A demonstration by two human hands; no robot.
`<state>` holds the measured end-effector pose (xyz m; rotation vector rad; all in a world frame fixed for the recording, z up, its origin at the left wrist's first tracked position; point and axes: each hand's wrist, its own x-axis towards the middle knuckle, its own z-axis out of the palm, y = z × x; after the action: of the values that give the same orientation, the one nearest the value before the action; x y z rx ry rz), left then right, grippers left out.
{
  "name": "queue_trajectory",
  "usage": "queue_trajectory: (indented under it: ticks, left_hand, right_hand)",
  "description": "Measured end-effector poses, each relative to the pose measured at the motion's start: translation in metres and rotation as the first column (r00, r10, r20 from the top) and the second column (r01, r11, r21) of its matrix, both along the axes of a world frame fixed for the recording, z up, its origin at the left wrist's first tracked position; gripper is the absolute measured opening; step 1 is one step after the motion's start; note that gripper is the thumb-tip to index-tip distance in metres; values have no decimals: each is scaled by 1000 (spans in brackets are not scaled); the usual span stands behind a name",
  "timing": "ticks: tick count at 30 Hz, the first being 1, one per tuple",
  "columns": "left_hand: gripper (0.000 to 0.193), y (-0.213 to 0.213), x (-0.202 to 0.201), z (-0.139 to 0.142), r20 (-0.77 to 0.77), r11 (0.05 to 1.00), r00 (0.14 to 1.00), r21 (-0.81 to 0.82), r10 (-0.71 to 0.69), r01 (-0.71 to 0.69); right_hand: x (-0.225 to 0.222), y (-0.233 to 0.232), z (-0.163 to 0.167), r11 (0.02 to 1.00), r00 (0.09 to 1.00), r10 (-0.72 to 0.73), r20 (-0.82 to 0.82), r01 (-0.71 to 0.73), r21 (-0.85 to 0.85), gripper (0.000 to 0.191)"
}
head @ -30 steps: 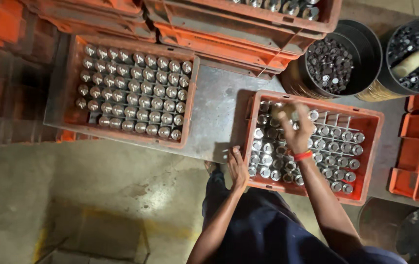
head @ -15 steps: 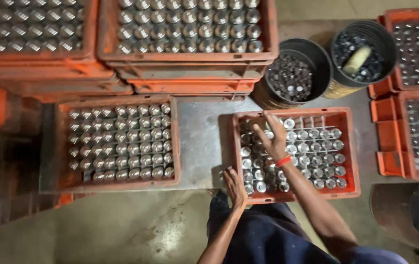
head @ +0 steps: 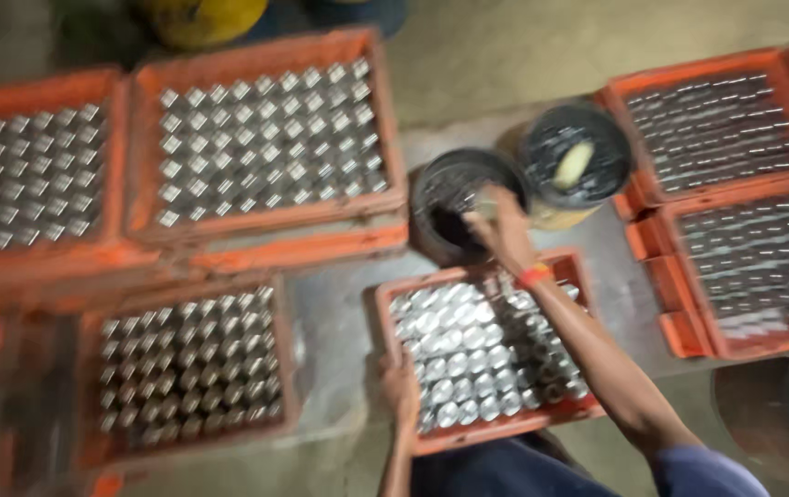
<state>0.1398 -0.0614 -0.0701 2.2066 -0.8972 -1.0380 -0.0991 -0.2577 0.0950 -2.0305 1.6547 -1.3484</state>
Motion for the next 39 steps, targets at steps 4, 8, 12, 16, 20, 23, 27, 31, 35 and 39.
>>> queue_trajectory:
  ticks: [4,8,12,16,20,23,27,31,35,39]
  left_hand:
    - [67,-20,16,0,63,996,995,-49,-75,78]
    - [64,-28,24,0,17,998,998,-11,-63,63]
    - [62,-61,27,4,14,998,998,12,-68,68]
    - [60,-95,-1,6,16,994,994,22,-104,103]
    - [58,-140,-85,8,2,982,982,1,-187,187]
    - [56,-174,-115,19,0,966,966,-20,-258,257]
    - [54,-165,-120,16,-25,953,954,-63,-299,297]
    - [52,-115,-110,2,-80,960,958,-79,-275,269]
    - [51,-138,-132,-8,-118,958,953,-103,-279,268]
    - [49,-130,-113,-10,-137,967,960,-107,-245,231]
  right_hand:
    - [-19,-48,9,858,829,510,-232,-468,214,52]
    - [-22,0,-13,948,950,312,-32,-309,80,39]
    - [-64,104,-27,983,995,62,75,-74,170,32]
    - [-132,192,-56,860,894,-446,-36,440,260,61]
    - [-150,227,-96,584,827,-441,349,-31,811,70]
    - [-148,216,-117,557,961,-262,90,74,827,58]
    - [-145,192,-126,603,986,-163,44,64,795,61]
    - [-141,200,-132,489,979,-200,48,57,870,61]
    - [-157,236,-140,690,955,-238,176,39,722,51]
    - [-187,266,-153,432,902,-368,226,-49,900,41]
